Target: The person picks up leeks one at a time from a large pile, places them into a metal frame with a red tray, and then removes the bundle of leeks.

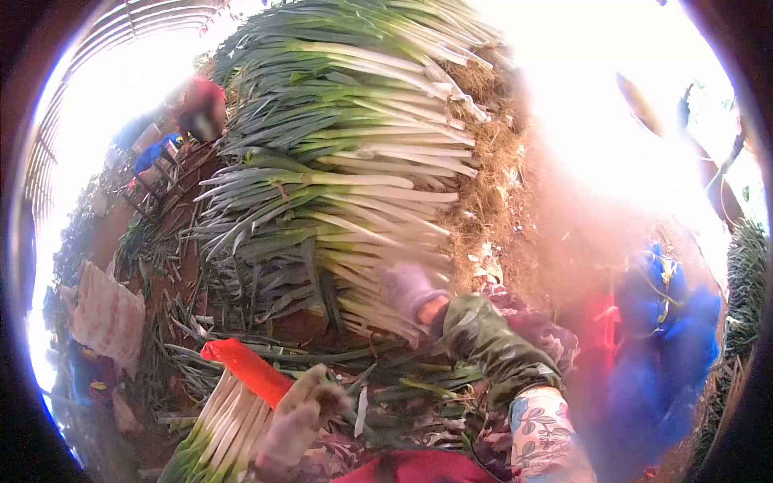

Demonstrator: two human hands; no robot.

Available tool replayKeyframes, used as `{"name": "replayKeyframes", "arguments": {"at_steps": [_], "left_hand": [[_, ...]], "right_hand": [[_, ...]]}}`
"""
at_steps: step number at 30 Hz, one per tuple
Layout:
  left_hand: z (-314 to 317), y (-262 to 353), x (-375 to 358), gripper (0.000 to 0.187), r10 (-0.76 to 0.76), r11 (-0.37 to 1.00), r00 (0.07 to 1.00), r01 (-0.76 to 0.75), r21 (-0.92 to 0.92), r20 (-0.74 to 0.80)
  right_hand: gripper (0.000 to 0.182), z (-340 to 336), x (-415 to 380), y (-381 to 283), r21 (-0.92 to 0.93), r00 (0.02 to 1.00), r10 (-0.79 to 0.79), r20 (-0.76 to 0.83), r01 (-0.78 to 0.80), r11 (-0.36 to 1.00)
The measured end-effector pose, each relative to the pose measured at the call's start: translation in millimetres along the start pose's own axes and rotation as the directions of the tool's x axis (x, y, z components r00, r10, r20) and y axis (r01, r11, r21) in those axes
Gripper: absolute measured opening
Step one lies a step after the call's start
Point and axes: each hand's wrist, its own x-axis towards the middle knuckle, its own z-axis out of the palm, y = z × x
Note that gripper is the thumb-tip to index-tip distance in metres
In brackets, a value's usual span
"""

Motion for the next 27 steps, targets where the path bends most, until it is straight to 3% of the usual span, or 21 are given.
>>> {"name": "replayKeyframes", "arguments": {"at_steps": [2, 3, 5, 6, 8, 9, 11, 12, 14, 15, 16, 18, 21, 23, 25, 26, 27], "left_hand": [[-25.2, -24.8, 43.3, 0.039, -0.119, 0.968, 0.984, 0.085, -0.234, -0.133], [-37.9, -33.6, 55.7, 0.039, -0.120, 0.965, 0.984, 0.085, -0.247, -0.128], [-57.7, -44.4, 68.9, 0.038, -0.181, 0.961, 0.932, 0.100, -0.258, -0.312], [-62.9, -40.6, 73.4, 0.038, -0.182, 0.961, 0.935, 0.104, -0.256, -0.304], [-70.7, -33.5, 80.7, 0.036, -0.064, 0.965, 0.939, -0.028, -0.259, -0.338], [-73.2, -34.6, 83.5, 0.038, -0.012, 0.962, 0.937, -0.085, -0.261, -0.350], [-76.0, -34.3, 86.1, 0.039, -0.039, 0.971, 0.934, -0.047, -0.233, -0.355], [-77.2, -34.6, 87.6, 0.040, -0.064, 0.980, 0.935, -0.008, -0.200, -0.349], [-81.1, -40.9, 92.1, 0.041, -0.082, 0.980, 0.928, 0.009, -0.198, -0.362], [-82.9, -43.5, 93.7, 0.042, -0.104, 0.981, 0.927, 0.035, -0.191, -0.361], [-83.0, -43.4, 95.3, 0.042, -0.101, 0.981, 0.922, 0.028, -0.194, -0.374], [-81.1, -38.8, 100.2, 0.042, -0.120, 0.974, 0.920, 0.036, -0.223, -0.374], [-75.9, -38.2, 106.3, 0.040, -0.076, 0.964, 0.939, -0.017, -0.267, -0.335], [-74.2, -41.2, 109.7, 0.039, -0.098, 0.957, 0.928, -0.011, -0.290, -0.359], [-72.5, -48.5, 114.4, 0.039, -0.092, 0.958, 0.940, -0.006, -0.285, -0.329], [-76.9, -57.3, 122.3, 0.039, -0.079, 0.953, 0.937, -0.029, -0.300, -0.341], [-82.2, -68.5, 131.4, 0.043, -0.109, 0.942, 0.948, 0.003, -0.335, -0.299]], "right_hand": [[0.031, -36.6, 9.5, 10.2, 0.189, 0.968, 0.249, 0.032, -0.251, 0.949], [0.031, -40.5, 19.3, 18.8, 0.176, 0.967, 0.251, 0.038, -0.253, 0.951], [0.036, -47.1, 39.0, 35.0, 0.201, 0.939, 0.340, -0.059, -0.323, 0.925], [0.036, -48.7, 51.9, 42.7, 0.199, 0.936, 0.348, -0.063, -0.330, 0.923], [0.044, -46.4, 84.2, 57.5, 0.204, 0.894, 0.370, -0.253, -0.325, 0.923], [0.044, -42.1, 100.5, 65.8, 0.202, 0.898, 0.364, -0.247, -0.320, 0.926], [0.048, -33.1, 131.7, 78.2, 0.083, 0.829, 0.369, -0.419, -0.370, 0.925], [0.048, -30.6, 142.9, 81.7, 0.083, 0.838, 0.358, -0.412, -0.357, 0.931], [0.051, -28.1, 160.2, 89.5, 0.100, 0.847, 0.434, -0.308, -0.425, 0.900], [0.052, -26.3, 169.9, 92.5, 0.007, 0.836, 0.488, -0.251, -0.503, 0.864], [0.052, -28.3, 175.2, 99.8, 0.007, 0.843, 0.478, -0.246, -0.491, 0.871], [0.043, -55.6, 171.4, 99.1, -0.081, 0.925, 0.379, -0.011, -0.379, 0.922], [0.042, -85.3, 133.9, 78.2, -0.075, 0.971, 0.228, -0.068, -0.233, 0.970], [0.035, -109.0, 97.7, 42.1, -0.223, 0.962, 0.255, 0.098, -0.228, 0.948], [0.038, -115.1, 53.2, 26.1, 0.086, 0.924, 0.264, 0.278, -0.297, 0.951], [0.045, -110.5, 35.3, 23.4, 0.241, 0.901, 0.191, 0.389, -0.300, 0.923], [0.051, -100.9, 14.4, 18.3, 0.356, 0.921, 0.053, 0.385, -0.202, 0.912]]}}
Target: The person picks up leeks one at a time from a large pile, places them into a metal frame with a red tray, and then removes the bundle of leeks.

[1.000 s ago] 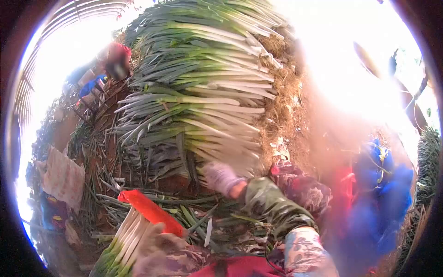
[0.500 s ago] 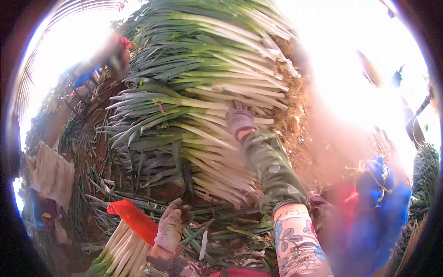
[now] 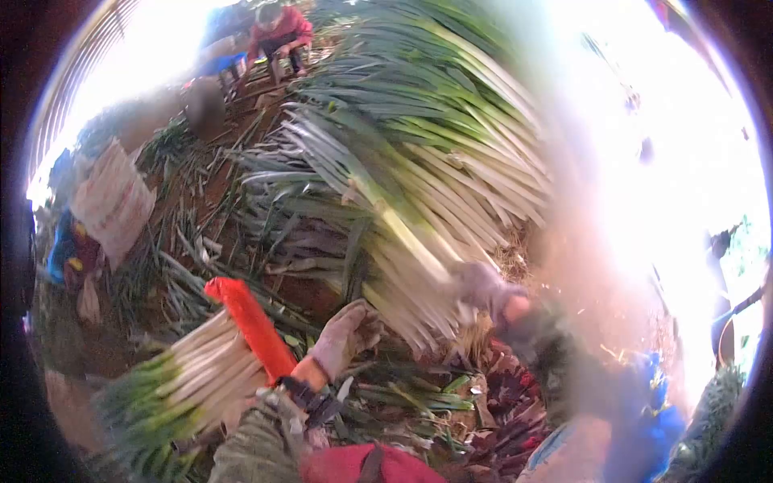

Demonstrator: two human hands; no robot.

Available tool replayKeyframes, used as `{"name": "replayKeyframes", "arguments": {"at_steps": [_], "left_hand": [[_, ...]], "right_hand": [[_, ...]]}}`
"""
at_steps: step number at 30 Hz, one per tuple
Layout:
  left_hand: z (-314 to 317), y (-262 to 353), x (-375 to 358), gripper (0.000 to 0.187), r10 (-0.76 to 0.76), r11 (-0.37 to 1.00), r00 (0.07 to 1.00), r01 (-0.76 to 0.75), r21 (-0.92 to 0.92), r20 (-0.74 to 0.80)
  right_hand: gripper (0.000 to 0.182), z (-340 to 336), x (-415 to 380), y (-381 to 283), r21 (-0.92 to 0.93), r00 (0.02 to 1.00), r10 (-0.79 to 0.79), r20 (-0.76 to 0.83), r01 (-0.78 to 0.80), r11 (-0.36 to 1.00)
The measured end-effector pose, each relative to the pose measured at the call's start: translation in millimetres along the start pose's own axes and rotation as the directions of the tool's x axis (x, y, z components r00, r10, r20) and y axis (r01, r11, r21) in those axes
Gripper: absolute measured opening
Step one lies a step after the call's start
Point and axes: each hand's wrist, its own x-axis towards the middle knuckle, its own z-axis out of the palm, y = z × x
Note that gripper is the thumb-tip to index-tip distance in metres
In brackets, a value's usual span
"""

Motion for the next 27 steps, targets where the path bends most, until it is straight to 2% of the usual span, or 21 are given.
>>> {"name": "replayKeyframes", "arguments": {"at_steps": [1, 3, 4, 5, 7, 8, 9, 11, 12, 13, 14, 15, 19, 20, 21, 22, 23, 24, 25, 26, 27], "left_hand": [[1.5, -4.7, 3.2, 0.047, -0.040, 0.999, 0.999, 0.041, -0.024, 0.034], [28.2, -0.8, -2.6, 0.052, -0.026, 0.990, 0.999, 0.029, -0.136, 0.027], [38.8, 0.4, -6.2, 0.057, -0.031, 0.975, 0.999, 0.035, -0.221, 0.024], [44.0, 0.6, -7.1, 0.057, -0.024, 0.969, 0.999, 0.030, -0.245, 0.028], [52.7, -1.4, 1.9, 0.055, 0.002, 0.967, 0.998, 0.015, -0.254, 0.067], [48.2, -5.7, 10.2, 0.048, 0.075, 0.952, 0.979, -0.014, -0.306, 0.189], [49.4, -2.5, 14.2, 0.048, 0.092, 0.946, 0.974, -0.021, -0.325, 0.205], [49.9, 9.7, 21.6, 0.042, 0.159, 0.966, 0.984, -0.140, -0.218, 0.075], [49.8, 12.5, 20.2, 0.039, 0.238, 0.909, 0.968, -0.195, -0.369, 0.076], [42.3, 11.8, 34.0, 0.039, 0.247, 0.900, 0.966, -0.199, -0.388, 0.076], [29.9, 7.4, 61.5, 0.041, 0.394, 0.906, 0.908, -0.410, -0.107, -0.143], [22.1, 7.0, 77.2, 0.043, 0.563, 0.827, 0.771, -0.520, 0.215, -0.299], [8.5, 34.8, 65.5, 0.052, 0.648, 0.759, 0.732, -0.598, 0.259, -0.210], [1.8, 48.6, 69.4, 0.060, 0.487, 0.807, 0.803, -0.564, -0.175, -0.342], [-5.2, 60.8, 73.0, 0.067, 0.283, 0.668, 0.878, -0.469, -0.577, -0.386], [-11.7, 65.4, 74.4, 0.075, 0.078, 0.371, 0.941, -0.335, -0.866, -0.330], [-16.5, 64.1, 70.4, 0.075, 0.073, 0.366, 0.941, -0.332, -0.869, -0.329], [-21.5, 61.4, 65.9, 0.074, 0.357, 0.858, 0.727, -0.503, -0.101, -0.587], [-25.7, 59.3, 62.2, 0.073, 0.720, 0.623, 0.533, -0.216, 0.752, -0.443], [-30.2, 58.5, 64.1, 0.073, 0.718, 0.625, 0.536, -0.214, 0.751, -0.445], [-33.3, 57.8, 66.7, 0.058, 0.641, 0.727, 0.649, -0.344, 0.594, -0.409]], "right_hand": [[0.053, 6.6, -21.4, -5.7, 0.215, 0.990, 0.015, 0.142, -0.045, 0.976], [0.039, 19.3, -75.5, -30.5, 0.503, 0.979, 0.000, 0.204, -0.105, 0.858], [0.032, 24.1, -101.8, -44.7, 0.792, 0.972, -0.017, 0.236, -0.182, 0.582], [0.032, 29.7, -115.8, -47.7, 0.777, 0.970, -0.011, 0.244, -0.188, 0.601], [0.039, 32.1, -140.3, -51.5, 0.857, 0.973, -0.012, 0.230, -0.196, 0.477], [0.035, 34.9, -149.1, -53.0, 0.802, 0.980, 0.003, 0.199, -0.165, 0.574], [0.032, 38.2, -155.6, -55.9, 0.735, 0.986, 0.012, 0.168, -0.133, 0.665], [0.025, 41.6, -172.8, -73.3, 0.577, 0.991, 0.053, 0.126, -0.117, 0.808], [0.024, 40.9, -184.3, -85.2, 0.540, 0.994, 0.064, 0.083, -0.099, 0.836], [0.024, 45.7, -188.2, -85.1, 0.521, 0.994, 0.066, 0.086, -0.101, 0.847], [0.023, 51.8, -191.3, -81.1, 0.470, 0.995, 0.065, 0.077, -0.094, 0.877], [0.022, 55.2, -194.1, -80.5, 0.420, 0.996, 0.065, 0.066, -0.086, 0.904], [0.027, 61.1, -200.3, -90.7, 0.206, 0.999, 0.007, -0.048, 0.003, 0.979], [0.030, 62.7, -201.5, -91.2, 0.122, 0.997, -0.014, -0.075, 0.023, 0.992], [0.030, 63.9, -203.6, -91.2, 0.117, 0.997, -0.008, -0.072, 0.017, 0.993], [0.029, 64.7, -205.6, -91.1, 0.025, 0.993, -0.050, -0.104, 0.053, 0.998], [0.028, 64.7, -206.9, -93.3, -0.069, 0.987, -0.096, -0.130, 0.088, 0.994], [0.028, 63.5, -210.6, -97.6, -0.072, 0.988, -0.093, -0.126, 0.084, 0.994], [0.027, 61.5, -217.2, -105.1, 0.019, 0.991, -0.033, -0.130, 0.036, 0.999], [0.027, 60.5, -220.6, -109.6, 0.111, 0.991, 0.026, -0.130, -0.012, 0.994], [0.027, 61.3, -222.2, -108.0, 0.112, 0.991, 0.033, -0.129, -0.018, 0.994]]}}
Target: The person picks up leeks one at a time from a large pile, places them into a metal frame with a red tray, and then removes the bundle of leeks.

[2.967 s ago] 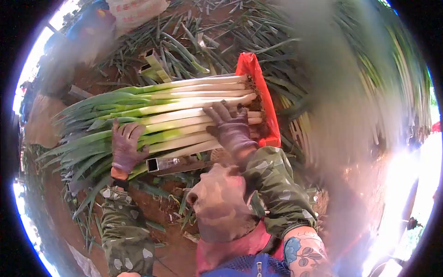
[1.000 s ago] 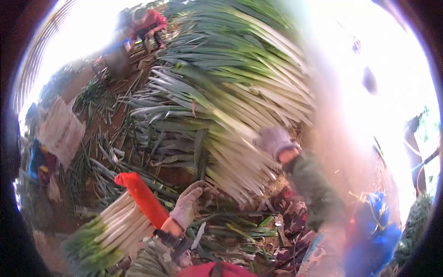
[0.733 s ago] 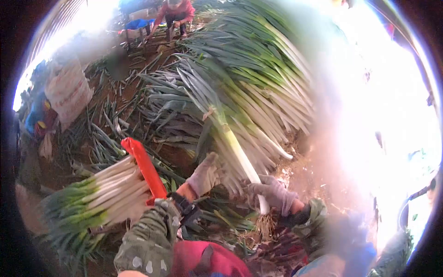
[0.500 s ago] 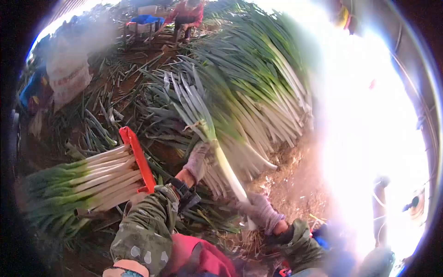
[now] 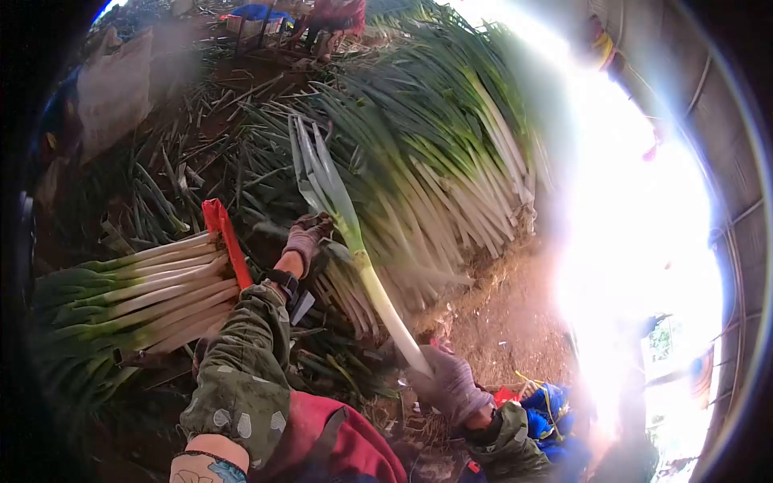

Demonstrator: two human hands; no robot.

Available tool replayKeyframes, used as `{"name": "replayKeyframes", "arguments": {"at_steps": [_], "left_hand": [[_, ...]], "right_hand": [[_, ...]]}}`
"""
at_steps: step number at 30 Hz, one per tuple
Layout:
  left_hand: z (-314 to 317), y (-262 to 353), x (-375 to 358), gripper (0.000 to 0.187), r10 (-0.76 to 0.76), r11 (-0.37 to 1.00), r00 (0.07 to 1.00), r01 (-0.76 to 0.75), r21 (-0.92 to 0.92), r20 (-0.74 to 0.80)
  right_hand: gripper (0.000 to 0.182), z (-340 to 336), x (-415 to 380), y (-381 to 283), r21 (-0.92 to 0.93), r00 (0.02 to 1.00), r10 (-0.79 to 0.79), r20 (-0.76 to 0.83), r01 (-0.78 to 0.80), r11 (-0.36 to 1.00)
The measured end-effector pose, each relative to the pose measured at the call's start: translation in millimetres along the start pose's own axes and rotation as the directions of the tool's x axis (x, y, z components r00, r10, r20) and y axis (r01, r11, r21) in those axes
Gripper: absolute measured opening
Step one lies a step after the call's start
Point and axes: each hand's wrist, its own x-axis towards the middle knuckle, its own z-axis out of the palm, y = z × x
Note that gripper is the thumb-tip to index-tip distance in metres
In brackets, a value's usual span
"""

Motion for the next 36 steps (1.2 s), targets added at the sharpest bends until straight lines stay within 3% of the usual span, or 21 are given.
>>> {"name": "replayKeyframes", "arguments": {"at_steps": [2, 3, 5, 6, 14, 16, 18, 20, 22, 23, 24, 25, 26, 27, 28, 30, 31, 32, 34, 35, 36], "left_hand": [[2.5, -3.4, 4.2, 0.028, -0.056, 0.896, 0.962, 0.167, -0.412, 0.269], [-14.0, 40.2, -27.8, 0.014, -0.222, 0.856, 0.937, 0.320, -0.407, 0.271], [-13.8, 31.9, -27.8, 0.015, -0.193, 0.801, 0.935, 0.326, -0.502, 0.297], [-15.1, 28.6, -26.4, 0.016, -0.159, 0.739, 0.937, 0.322, -0.591, 0.311], [-45.4, 8.0, -52.6, 0.018, -0.149, 0.852, 0.976, 0.209, -0.480, 0.161], [-53.1, 2.8, -69.7, 0.016, -0.182, 0.837, 0.966, 0.250, -0.486, 0.183], [-63.1, 13.6, -92.9, 0.013, -0.252, 0.831, 0.895, 0.394, -0.392, 0.367], [-67.7, -3.3, -82.8, 0.026, -0.197, 0.867, 0.901, 0.345, -0.360, 0.387], [-67.8, -9.5, -57.3, 0.040, 0.145, 0.803, 0.948, 0.056, -0.593, 0.285], [-66.3, -6.6, -45.4, 0.052, 0.179, 0.958, 0.973, -0.138, -0.253, 0.144], [-61.4, 3.0, -38.1, 0.052, 0.180, 0.956, 0.974, -0.141, -0.256, 0.137], [-51.8, 12.9, -32.9, 0.063, -0.118, 0.803, 0.982, 0.181, -0.568, 0.146], [-46.4, 17.2, -30.7, 0.073, -0.379, 0.453, 0.889, 0.421, -0.786, 0.258], [-32.4, -47.1, -3.7, 0.089, 0.140, 0.949, 0.981, -0.093, -0.301, 0.136], [-16.3, -81.7, 17.7, 0.089, 0.138, 0.946, 0.981, -0.089, -0.311, 0.137], [10.8, -119.8, 39.6, 0.097, 0.174, 0.984, 0.849, -0.168, -0.057, 0.499], [-21.1, -16.8, -30.1, 0.068, 0.097, 0.932, 0.940, -0.201, 0.300, 0.327], [-29.8, 12.3, -44.7, 0.068, 0.096, 0.935, 0.937, -0.201, 0.293, 0.337], [-33.8, 44.6, -54.4, 0.058, -0.293, 0.946, 0.810, 0.169, 0.277, 0.508], [-38.9, 50.0, -68.4, 0.040, -0.058, 0.983, 0.886, -0.031, 0.182, 0.461], [-18.5, -17.3, -18.1, 0.031, 0.414, 0.910, 0.847, -0.396, -0.123, 0.333]], "right_hand": [[0.026, -1.5, -3.1, 5.2, 0.120, 0.999, -0.045, 0.005, 0.044, 0.992], [0.026, -3.8, -5.1, 4.9, 0.118, 0.999, -0.039, 0.003, 0.039, 0.992], [0.025, -11.1, -10.2, 3.2, 0.425, 0.991, 0.083, 0.101, -0.119, 0.897], [0.025, -13.3, -12.1, 4.3, 0.428, 0.992, 0.088, 0.095, -0.120, 0.896], [0.032, -22.6, -5.0, 12.8, 0.556, 0.976, 0.183, 0.120, -0.219, 0.802], [0.034, -14.3, -1.3, 18.7, 0.576, 0.981, 0.168, 0.093, -0.190, 0.795], [0.033, -9.3, -1.4, 13.2, 0.537, 0.985, 0.138, 0.106, -0.174, 0.825], [0.032, -1.6, -2.9, 5.5, 0.530, 0.997, 0.037, 0.074, -0.071, 0.845], [0.031, 4.7, -5.4, 6.8, 0.512, 0.998, -0.057, 0.034, 0.032, 0.858], [0.031, 7.4, -8.4, 14.6, 0.432, 0.999, -0.006, 0.033, -0.009, 0.902], [0.030, 9.5, -11.6, 19.2, 0.346, 0.999, 0.043, 0.024, -0.049, 0.937], [0.030, 11.2, -16.4, 17.9, 0.341, 0.999, 0.039, 0.023, -0.044, 0.939], [0.029, 12.6, -23.2, 14.2, 0.289, 1.000, 0.008, -0.007, -0.006, 0.957], [0.028, 13.2, -30.7, 11.2, 0.234, 0.999, -0.023, -0.036, 0.031, 0.972], [0.028, 12.3, -38.7, 8.8, 0.224, 0.999, -0.021, -0.037, 0.028, 0.974], [0.027, 11.1, -55.8, 8.4, 0.181, 0.993, 0.117, -0.017, -0.112, 0.977], [0.027, 14.9, -60.1, 27.2, 0.071, 0.996, 0.035, -0.083, -0.029, 0.997], [0.027, 10.7, -64.5, 29.3, 0.066, 0.995, 0.043, -0.090, -0.037, 0.997], [0.033, 6.4, -73.9, 32.0, 0.026, 0.999, -0.045, -0.013, 0.045, 0.999], [0.033, 7.3, -77.6, 34.4, 0.026, 0.999, -0.036, -0.021, 0.037, 0.999], [0.030, 8.5, -80.0, 37.9, 0.044, 0.996, -0.034, -0.083, 0.038, 0.998]]}}
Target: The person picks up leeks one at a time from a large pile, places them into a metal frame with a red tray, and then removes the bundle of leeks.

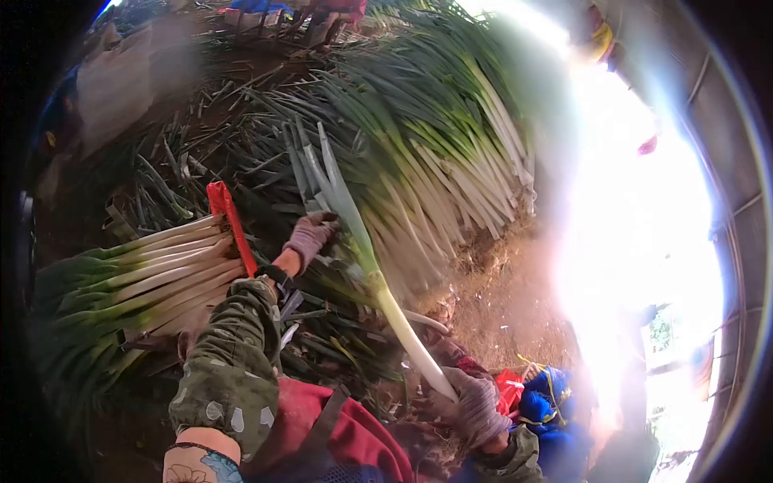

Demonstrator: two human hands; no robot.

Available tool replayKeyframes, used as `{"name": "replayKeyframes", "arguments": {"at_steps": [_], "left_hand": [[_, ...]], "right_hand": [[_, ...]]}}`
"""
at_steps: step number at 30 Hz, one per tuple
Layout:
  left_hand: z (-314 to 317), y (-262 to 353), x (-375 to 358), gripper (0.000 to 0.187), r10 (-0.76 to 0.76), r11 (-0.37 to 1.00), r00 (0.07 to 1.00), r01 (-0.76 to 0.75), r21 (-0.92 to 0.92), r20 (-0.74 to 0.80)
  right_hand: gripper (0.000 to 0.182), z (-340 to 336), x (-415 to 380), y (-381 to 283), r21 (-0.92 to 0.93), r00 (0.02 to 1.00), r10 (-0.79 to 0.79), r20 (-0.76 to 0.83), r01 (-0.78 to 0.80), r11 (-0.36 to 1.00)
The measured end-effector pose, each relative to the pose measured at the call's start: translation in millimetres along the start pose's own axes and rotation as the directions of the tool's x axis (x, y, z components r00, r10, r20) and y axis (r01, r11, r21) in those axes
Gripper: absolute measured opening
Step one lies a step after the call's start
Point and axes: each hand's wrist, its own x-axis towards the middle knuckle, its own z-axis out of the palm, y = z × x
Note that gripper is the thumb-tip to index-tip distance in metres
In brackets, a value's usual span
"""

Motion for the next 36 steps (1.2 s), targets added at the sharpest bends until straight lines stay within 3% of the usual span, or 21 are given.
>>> {"name": "replayKeyframes", "arguments": {"at_steps": [1, 2, 3, 4, 5, 7, 10, 11, 14, 15, 16, 19, 20, 22, 23, 25, 26, 28, 32, 34, 36], "left_hand": [[3.0, -80.2, 20.7, 0.023, 0.460, 0.884, 0.880, -0.466, -0.031, -0.119], [-23.4, -11.2, 10.4, 0.015, 0.251, 0.964, 0.946, -0.263, -0.036, -0.207], [-48.7, 73.6, -6.2, 0.011, -0.225, 0.894, 0.953, 0.121, -0.431, -0.200], [-76.1, 33.7, 16.0, 0.012, -0.193, 0.848, 0.942, 0.020, -0.530, -0.273], [-86.9, 62.4, 14.0, 0.010, -0.435, 0.542, 0.817, -0.097, -0.835, -0.378], [-107.5, 117.3, 3.1, 0.016, -0.350, 0.536, 0.703, -0.392, -0.747, -0.620], [-139.4, 138.6, -9.1, 0.028, -0.100, 0.551, 0.700, -0.553, -0.625, -0.707], [-137.5, 156.4, -16.3, 0.028, -0.096, 0.579, 0.718, -0.523, -0.625, -0.690], [-144.2, 104.8, -29.2, 0.031, -0.332, 0.487, 0.934, 0.049, -0.872, -0.132], [-124.7, 109.8, -45.9, 0.034, -0.471, 0.472, 0.881, 0.298, -0.830, 0.048], [-103.2, 94.6, -68.4, 0.038, -0.389, 0.304, 0.897, 0.340, -0.890, 0.210], [-51.4, 54.8, -111.4, 0.054, -0.478, 0.299, 0.660, 0.743, -0.599, 0.580], [-36.5, 66.5, -120.5, 0.054, -0.477, 0.301, 0.663, 0.740, -0.602, 0.577], [-18.3, 96.6, -130.9, 0.058, -0.740, 0.047, 0.407, 0.826, -0.562, 0.535], [-17.4, 90.8, -127.8, 0.058, -0.739, 0.052, 0.409, 0.826, -0.561, 0.535], [-16.5, 71.0, -115.8, 0.062, -0.329, 0.047, 0.627, 0.757, -0.651, 0.706], [-14.4, 72.5, -109.4, 0.062, -0.329, 0.048, 0.629, 0.756, -0.652, 0.705], [-6.9, 81.0, -90.6, 0.059, -0.329, 0.197, 0.828, 0.531, -0.824, 0.455], [-16.3, 85.8, -74.8, 0.050, -0.559, 0.101, 0.678, 0.627, -0.772, 0.477], [-10.6, 79.8, -72.7, 0.055, -0.504, 0.261, 0.782, 0.543, -0.798, 0.367], [-12.1, 91.2, -64.5, 0.055, -0.550, 0.379, 0.777, 0.559, -0.737, 0.305]], "right_hand": [[0.027, -0.6, -1.8, 2.0, 0.016, 0.998, -0.001, -0.061, 0.002, 1.000], [0.027, -3.2, -4.0, -2.7, 0.016, 0.998, 0.003, -0.066, -0.001, 1.000], [0.028, -7.0, -5.1, -12.3, 0.150, 0.992, 0.108, -0.061, -0.098, 0.984], [0.028, -9.1, -4.6, -18.2, 0.280, 0.977, 0.210, -0.037, -0.191, 0.941], [0.029, -11.2, -3.1, -18.1, 0.248, 0.985, 0.166, -0.047, -0.149, 0.957], [0.029, -13.8, 0.0, -11.9, 0.272, 0.984, 0.176, -0.027, -0.162, 0.949], [0.030, -13.0, 8.6, -15.8, 0.329, 0.977, 0.212, 0.021, -0.207, 0.921], [0.030, -12.6, 12.1, -17.7, 0.367, 0.973, 0.226, 0.040, -0.225, 0.903], [0.030, -6.5, 22.0, -17.6, 0.420, 0.972, 0.218, 0.083, -0.233, 0.877], [0.030, -5.4, 25.0, -14.7, 0.429, 0.971, 0.218, 0.095, -0.238, 0.871], [0.030, -4.4, 28.3, -8.9, 0.432, 0.973, 0.206, 0.103, -0.230, 0.872], [0.031, 4.0, 32.9, 9.2, 0.402, 0.981, 0.169, 0.092, -0.192, 0.895], [0.031, 5.8, 32.2, 12.0, 0.381, 0.983, 0.159, 0.087, -0.180, 0.907], [0.031, 5.6, 26.2, 1.6, 0.361, 0.986, 0.146, 0.075, -0.163, 0.918], [0.029, 3.9, 15.5, -20.8, 0.288, 0.989, 0.137, 0.062, -0.150, 0.946], [0.028, 0.8, -4.4, -58.0, 0.216, 0.986, 0.151, 0.075, -0.164, 0.962], [0.028, 4.4, -12.4, -49.7, 0.216, 0.986, 0.149, 0.076, -0.162, 0.963], [0.024, 13.9, -33.5, -26.1, 0.344, 0.974, 0.167, 0.156, -0.212, 0.915], [0.029, -2.0, -64.8, -72.4, -0.161, 0.985, -0.049, 0.163, 0.076, 0.984], [0.049, -2.3, -77.3, -40.5, -0.180, 0.953, -0.125, 0.275, 0.179, 0.967], [0.045, 2.7, -85.2, -32.1, -0.117, 0.960, -0.271, 0.068, 0.278, 0.953]]}}
